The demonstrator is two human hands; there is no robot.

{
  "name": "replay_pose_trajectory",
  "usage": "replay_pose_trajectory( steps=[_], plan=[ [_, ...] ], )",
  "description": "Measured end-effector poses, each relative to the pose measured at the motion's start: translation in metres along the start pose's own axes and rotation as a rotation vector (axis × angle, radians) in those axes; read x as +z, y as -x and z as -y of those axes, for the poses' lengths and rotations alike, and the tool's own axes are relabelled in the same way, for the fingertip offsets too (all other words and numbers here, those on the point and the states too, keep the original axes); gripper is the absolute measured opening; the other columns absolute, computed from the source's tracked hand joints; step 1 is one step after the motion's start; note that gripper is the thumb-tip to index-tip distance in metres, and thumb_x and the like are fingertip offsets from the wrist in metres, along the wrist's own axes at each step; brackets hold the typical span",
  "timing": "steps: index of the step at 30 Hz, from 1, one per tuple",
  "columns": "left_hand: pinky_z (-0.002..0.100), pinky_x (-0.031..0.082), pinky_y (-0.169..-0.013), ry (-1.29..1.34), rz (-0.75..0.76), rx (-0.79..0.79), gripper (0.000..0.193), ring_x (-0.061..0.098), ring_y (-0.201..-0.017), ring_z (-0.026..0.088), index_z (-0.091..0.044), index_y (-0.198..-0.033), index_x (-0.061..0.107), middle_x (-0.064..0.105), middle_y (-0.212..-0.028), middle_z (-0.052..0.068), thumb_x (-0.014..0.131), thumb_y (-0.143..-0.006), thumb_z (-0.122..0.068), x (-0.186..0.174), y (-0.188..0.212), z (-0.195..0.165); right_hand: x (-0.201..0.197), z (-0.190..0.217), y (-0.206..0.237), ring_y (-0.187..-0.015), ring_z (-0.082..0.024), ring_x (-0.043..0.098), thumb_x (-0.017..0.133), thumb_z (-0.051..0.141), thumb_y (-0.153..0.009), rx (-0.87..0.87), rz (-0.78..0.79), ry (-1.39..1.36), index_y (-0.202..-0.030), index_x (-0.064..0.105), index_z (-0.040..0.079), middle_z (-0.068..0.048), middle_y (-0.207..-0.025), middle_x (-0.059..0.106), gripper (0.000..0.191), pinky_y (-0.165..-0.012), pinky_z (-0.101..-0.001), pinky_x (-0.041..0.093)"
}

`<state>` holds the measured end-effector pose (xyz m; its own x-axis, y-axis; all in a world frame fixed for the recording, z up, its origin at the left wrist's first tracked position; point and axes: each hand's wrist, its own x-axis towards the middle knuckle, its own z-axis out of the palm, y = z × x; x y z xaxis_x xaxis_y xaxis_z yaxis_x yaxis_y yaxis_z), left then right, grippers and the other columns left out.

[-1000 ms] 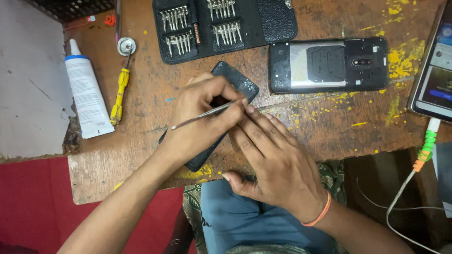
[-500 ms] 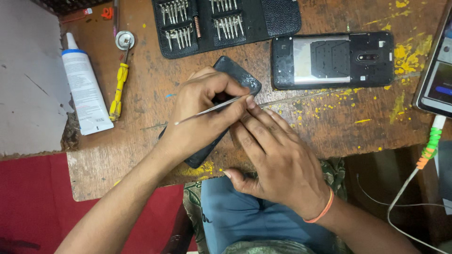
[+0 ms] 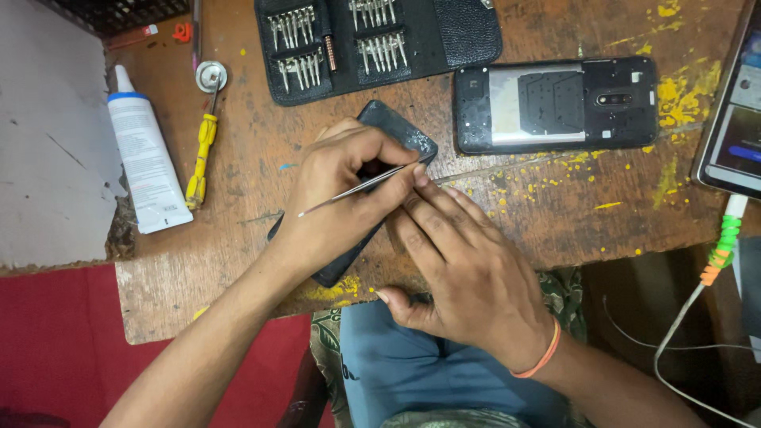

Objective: The person operates a smartphone briefly, then uses tweezers to peel adhesive residue from the back of a disassembled phone battery. The person continues scraping the battery surface with the tweezers while the phone remains on the table.

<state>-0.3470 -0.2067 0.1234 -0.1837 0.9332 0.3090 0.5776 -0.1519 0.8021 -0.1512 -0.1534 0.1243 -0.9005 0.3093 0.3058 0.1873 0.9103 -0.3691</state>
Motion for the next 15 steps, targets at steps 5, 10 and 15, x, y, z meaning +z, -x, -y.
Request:
replay_pose_trajectory(
  steps=[5, 10, 15],
  plan=[
    [0.034, 0.051, -0.084, 0.015, 0.040, 0.032, 0.010, 0.065, -0.090, 0.020, -0.006, -0.094, 0.072, 0.071, -0.091, 0.005, 0.076, -0.088, -0.013, -0.0018, -0.0007, 0.0016, -0.0003, 0.0010, 0.0009, -0.141, -0.040, 0.048, 0.062, 0.054, -0.091, 0.003, 0.002, -0.006, -0.135, 0.056, -0.009, -0.027, -0.143, 0.054, 0.077, -0.118, -0.0511, 0.037],
    [0.033, 0.051, -0.082, 0.005, 0.016, -0.039, 0.010, 0.066, -0.089, 0.019, -0.007, -0.097, 0.074, 0.071, -0.090, 0.004, 0.076, -0.090, -0.014, -0.0012, 0.0011, 0.0012, 0.0012, 0.0011, 0.0001, -0.141, -0.039, 0.047, 0.061, 0.056, -0.093, 0.012, 0.000, 0.000, -0.134, 0.057, -0.009, -0.027, -0.141, 0.055, 0.077, -0.118, -0.0508, 0.037],
    [0.035, 0.051, -0.087, -0.029, -0.009, 0.026, 0.010, 0.066, -0.091, 0.020, -0.006, -0.101, 0.074, 0.073, -0.094, 0.005, 0.075, -0.093, -0.012, 0.0016, 0.0001, 0.0013, 0.0007, 0.0012, -0.0004, -0.142, -0.040, 0.047, 0.062, 0.055, -0.092, 0.006, 0.000, 0.002, -0.132, 0.058, -0.008, -0.027, -0.140, 0.056, 0.075, -0.117, -0.0509, 0.037]
  ],
)
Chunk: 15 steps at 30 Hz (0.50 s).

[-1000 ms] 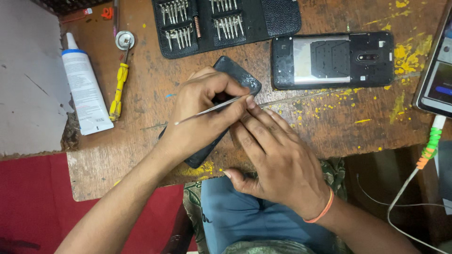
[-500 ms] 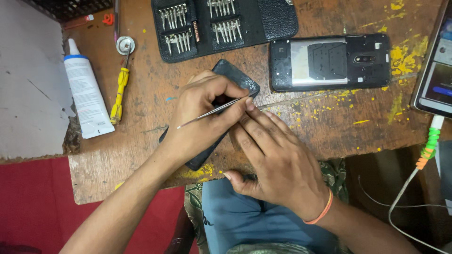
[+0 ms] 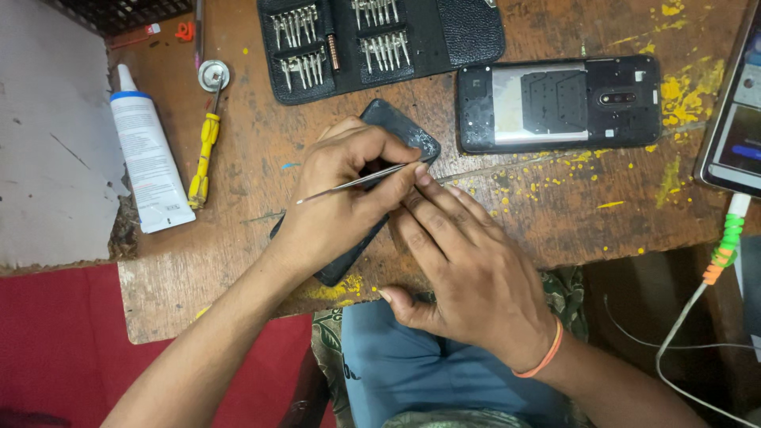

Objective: The person operates a smartphone briefly, then uses tweezers to peel adhesive residue from the back of a disassembled phone battery. The person continues scraping the battery surface with the tweezers while the phone remains on the table.

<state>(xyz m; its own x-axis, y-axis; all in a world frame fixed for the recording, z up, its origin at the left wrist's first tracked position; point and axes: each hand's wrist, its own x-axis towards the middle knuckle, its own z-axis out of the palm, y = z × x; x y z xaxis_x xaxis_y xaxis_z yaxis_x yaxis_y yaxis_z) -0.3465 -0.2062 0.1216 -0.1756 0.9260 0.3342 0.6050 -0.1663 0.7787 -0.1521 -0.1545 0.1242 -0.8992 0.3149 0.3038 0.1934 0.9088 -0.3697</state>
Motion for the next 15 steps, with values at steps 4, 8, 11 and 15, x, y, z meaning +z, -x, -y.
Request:
replay_pose_trajectory(
  steps=[4, 8, 11, 15],
  plan=[
    [0.036, 0.050, -0.088, -0.011, 0.001, 0.029, 0.012, 0.066, -0.093, 0.021, -0.005, -0.103, 0.075, 0.073, -0.095, 0.006, 0.075, -0.092, -0.011, -0.0006, 0.0001, -0.0009, -0.0012, 0.0021, -0.0005, -0.139, -0.040, 0.048, 0.062, 0.054, -0.091, 0.000, 0.006, 0.012, -0.133, 0.058, -0.008, -0.027, -0.139, 0.057, 0.075, -0.117, -0.0509, 0.038],
    [0.034, 0.054, -0.083, 0.054, -0.006, -0.031, 0.008, 0.067, -0.092, 0.021, -0.004, -0.096, 0.072, 0.073, -0.095, 0.006, 0.074, -0.092, -0.011, -0.0030, 0.0023, -0.0025, -0.0025, 0.0032, 0.0002, -0.140, -0.040, 0.049, 0.063, 0.053, -0.091, -0.006, -0.015, 0.001, -0.134, 0.057, -0.009, -0.028, -0.141, 0.056, 0.076, -0.117, -0.0501, 0.038],
    [0.033, 0.054, -0.078, 0.061, 0.044, -0.115, 0.011, 0.068, -0.087, 0.020, -0.004, -0.093, 0.073, 0.070, -0.089, 0.007, 0.075, -0.087, -0.012, -0.0040, 0.0029, -0.0024, -0.0022, 0.0031, 0.0001, -0.140, -0.040, 0.049, 0.064, 0.053, -0.091, 0.001, -0.022, -0.001, -0.134, 0.057, -0.009, -0.027, -0.141, 0.056, 0.075, -0.118, -0.0501, 0.038],
    [0.034, 0.054, -0.087, 0.065, 0.010, 0.004, 0.010, 0.068, -0.096, 0.021, -0.004, -0.098, 0.073, 0.074, -0.099, 0.006, 0.074, -0.092, -0.012, -0.0045, 0.0021, -0.0008, -0.0014, 0.0032, -0.0002, -0.140, -0.040, 0.049, 0.065, 0.053, -0.090, 0.007, -0.006, 0.004, -0.133, 0.057, -0.008, -0.027, -0.140, 0.056, 0.076, -0.117, -0.0504, 0.038]
  ],
)
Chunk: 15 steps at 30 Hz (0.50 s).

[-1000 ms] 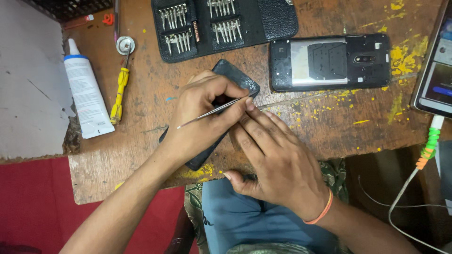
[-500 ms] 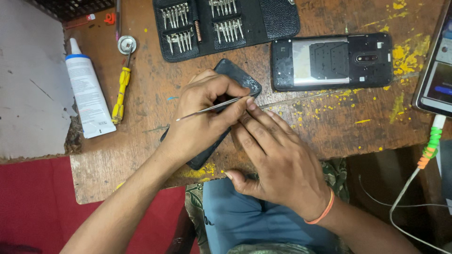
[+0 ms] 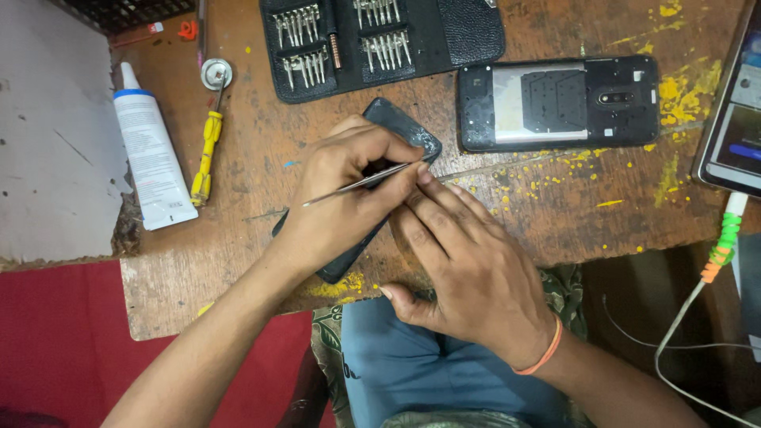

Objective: The person operates a smartphone briefly, then uses tweezers to peel adhesive residue from the back of a disassembled phone battery. The person continues scraping the battery surface with the tweezers while the phone remains on the table.

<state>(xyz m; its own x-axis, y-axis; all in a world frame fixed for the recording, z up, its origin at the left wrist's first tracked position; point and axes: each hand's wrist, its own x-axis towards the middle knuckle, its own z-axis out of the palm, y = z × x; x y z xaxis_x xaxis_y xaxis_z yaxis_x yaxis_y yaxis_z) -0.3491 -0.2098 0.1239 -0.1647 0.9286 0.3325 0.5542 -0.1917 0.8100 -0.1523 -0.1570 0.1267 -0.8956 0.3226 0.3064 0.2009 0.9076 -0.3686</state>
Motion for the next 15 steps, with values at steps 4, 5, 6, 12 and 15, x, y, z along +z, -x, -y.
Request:
replay_pose_trajectory(
  steps=[4, 5, 6, 12, 15],
  plan=[
    [0.033, 0.054, -0.082, -0.007, 0.033, -0.048, 0.013, 0.068, -0.094, 0.021, -0.004, -0.095, 0.073, 0.073, -0.095, 0.007, 0.075, -0.087, -0.014, -0.0017, -0.0002, 0.0018, 0.0007, -0.0006, 0.0001, -0.140, -0.039, 0.049, 0.063, 0.054, -0.090, -0.001, -0.002, -0.007, -0.136, 0.057, -0.008, -0.027, -0.141, 0.056, 0.077, -0.117, -0.0500, 0.038],
    [0.033, 0.054, -0.080, -0.013, 0.043, -0.066, 0.015, 0.068, -0.093, 0.021, -0.003, -0.094, 0.073, 0.072, -0.092, 0.007, 0.076, -0.085, -0.015, -0.0021, -0.0002, 0.0023, 0.0010, -0.0012, -0.0001, -0.140, -0.039, 0.049, 0.062, 0.054, -0.091, -0.004, -0.004, -0.002, -0.136, 0.056, -0.009, -0.027, -0.141, 0.056, 0.077, -0.118, -0.0499, 0.038],
    [0.033, 0.054, -0.079, -0.007, 0.045, -0.071, 0.016, 0.067, -0.091, 0.021, -0.003, -0.093, 0.073, 0.071, -0.091, 0.008, 0.076, -0.085, -0.016, -0.0024, -0.0001, 0.0028, 0.0013, -0.0014, 0.0000, -0.140, -0.039, 0.049, 0.061, 0.055, -0.092, -0.006, -0.004, 0.002, -0.136, 0.056, -0.009, -0.027, -0.141, 0.056, 0.078, -0.118, -0.0499, 0.038],
    [0.033, 0.054, -0.078, -0.011, 0.019, -0.060, 0.017, 0.067, -0.091, 0.019, -0.005, -0.095, 0.073, 0.071, -0.091, 0.006, 0.074, -0.088, -0.020, -0.0016, 0.0008, 0.0045, 0.0019, -0.0011, 0.0007, -0.140, -0.039, 0.049, 0.058, 0.057, -0.094, -0.004, 0.003, 0.020, -0.136, 0.057, -0.008, -0.026, -0.141, 0.056, 0.078, -0.118, -0.0497, 0.038],
    [0.034, 0.053, -0.075, -0.031, 0.011, -0.037, 0.017, 0.065, -0.087, 0.020, -0.004, -0.088, 0.069, 0.068, -0.087, 0.007, 0.076, -0.085, -0.019, -0.0004, 0.0011, 0.0043, 0.0018, -0.0013, 0.0017, -0.141, -0.039, 0.048, 0.058, 0.057, -0.094, -0.007, 0.009, 0.008, -0.135, 0.057, -0.008, -0.026, -0.143, 0.055, 0.077, -0.118, -0.0506, 0.038]
  ],
)
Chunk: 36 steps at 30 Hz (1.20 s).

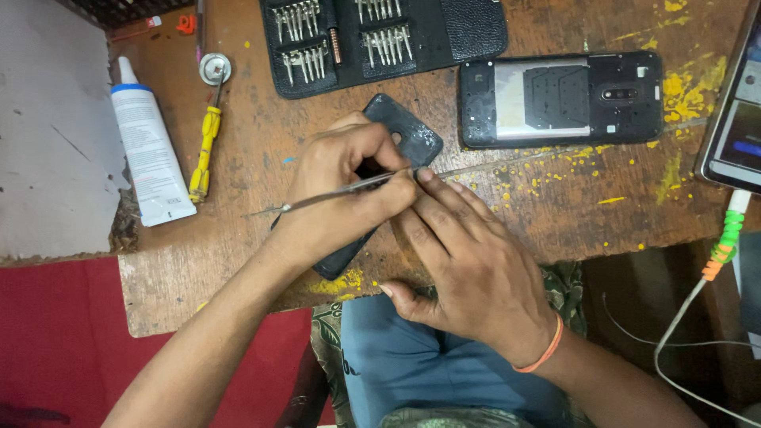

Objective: The person operates a smartphone briefly, then uses tweezers to peel adhesive residue from the back of a disassembled phone battery. The person continues scraping the battery surface with the tweezers while the phone remains on the table.

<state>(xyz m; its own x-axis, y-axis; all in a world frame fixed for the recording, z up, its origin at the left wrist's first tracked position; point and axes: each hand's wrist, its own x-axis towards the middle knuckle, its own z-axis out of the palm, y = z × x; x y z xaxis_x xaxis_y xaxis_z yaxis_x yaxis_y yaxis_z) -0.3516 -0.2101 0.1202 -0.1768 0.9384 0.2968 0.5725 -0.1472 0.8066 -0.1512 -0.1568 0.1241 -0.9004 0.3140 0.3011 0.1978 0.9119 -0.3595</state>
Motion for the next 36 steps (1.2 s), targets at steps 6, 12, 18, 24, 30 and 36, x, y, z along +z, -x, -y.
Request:
replay_pose_trajectory(
  steps=[6, 12, 18, 24, 30, 36],
  plan=[
    [0.034, 0.051, -0.077, -0.038, -0.028, -0.025, 0.015, 0.065, -0.086, 0.021, -0.005, -0.092, 0.072, 0.069, -0.087, 0.007, 0.076, -0.093, -0.019, 0.001, 0.000, -0.003, -0.005, -0.005, 0.004, -0.136, -0.037, 0.049, 0.057, 0.057, -0.096, -0.003, -0.021, -0.009, -0.134, 0.059, -0.004, -0.020, -0.138, 0.055, 0.072, -0.116, -0.0514, 0.041],
    [0.034, 0.052, -0.079, -0.012, -0.038, -0.010, 0.015, 0.066, -0.088, 0.021, -0.005, -0.100, 0.073, 0.070, -0.093, 0.007, 0.075, -0.097, -0.019, 0.003, 0.002, -0.004, -0.021, -0.022, 0.000, -0.106, -0.033, 0.050, 0.066, 0.061, -0.088, 0.116, -0.016, 0.189, -0.136, 0.061, -0.003, -0.014, -0.118, 0.056, 0.080, -0.092, -0.0476, 0.045],
    [0.035, 0.052, -0.076, -0.039, -0.032, 0.034, 0.015, 0.066, -0.084, 0.021, -0.004, -0.088, 0.069, 0.072, -0.087, 0.007, 0.076, -0.091, -0.017, 0.001, 0.002, -0.002, -0.023, -0.031, -0.009, -0.102, -0.030, 0.050, 0.070, 0.061, -0.088, 0.108, -0.017, 0.150, -0.138, 0.063, -0.002, -0.013, -0.111, 0.055, 0.081, -0.088, -0.0449, 0.043],
    [0.034, 0.052, -0.073, -0.022, -0.039, 0.037, 0.014, 0.066, -0.083, 0.020, -0.004, -0.093, 0.071, 0.070, -0.087, 0.007, 0.077, -0.093, -0.017, 0.003, 0.002, -0.005, -0.021, -0.030, -0.006, -0.102, -0.029, 0.050, 0.070, 0.061, -0.088, 0.125, -0.018, 0.139, -0.136, 0.063, -0.005, -0.013, -0.112, 0.055, 0.082, -0.089, -0.0442, 0.042],
    [0.032, 0.052, -0.070, -0.019, -0.024, 0.017, 0.014, 0.066, -0.080, 0.019, -0.004, -0.088, 0.071, 0.070, -0.085, 0.007, 0.077, -0.089, -0.016, 0.003, 0.002, -0.006, -0.021, -0.029, -0.007, -0.102, -0.029, 0.050, 0.072, 0.059, -0.089, 0.124, -0.024, 0.127, -0.136, 0.064, -0.005, -0.013, -0.111, 0.055, 0.080, -0.089, -0.0441, 0.042],
    [0.033, 0.053, -0.071, -0.041, -0.024, -0.002, 0.015, 0.067, -0.081, 0.020, -0.004, -0.091, 0.072, 0.070, -0.086, 0.008, 0.077, -0.089, -0.018, 0.001, 0.003, -0.002, -0.022, -0.027, -0.008, -0.100, -0.028, 0.049, 0.075, 0.056, -0.087, 0.135, -0.028, 0.153, -0.136, 0.065, -0.004, -0.011, -0.108, 0.055, 0.078, -0.085, -0.0437, 0.041]
  ],
)
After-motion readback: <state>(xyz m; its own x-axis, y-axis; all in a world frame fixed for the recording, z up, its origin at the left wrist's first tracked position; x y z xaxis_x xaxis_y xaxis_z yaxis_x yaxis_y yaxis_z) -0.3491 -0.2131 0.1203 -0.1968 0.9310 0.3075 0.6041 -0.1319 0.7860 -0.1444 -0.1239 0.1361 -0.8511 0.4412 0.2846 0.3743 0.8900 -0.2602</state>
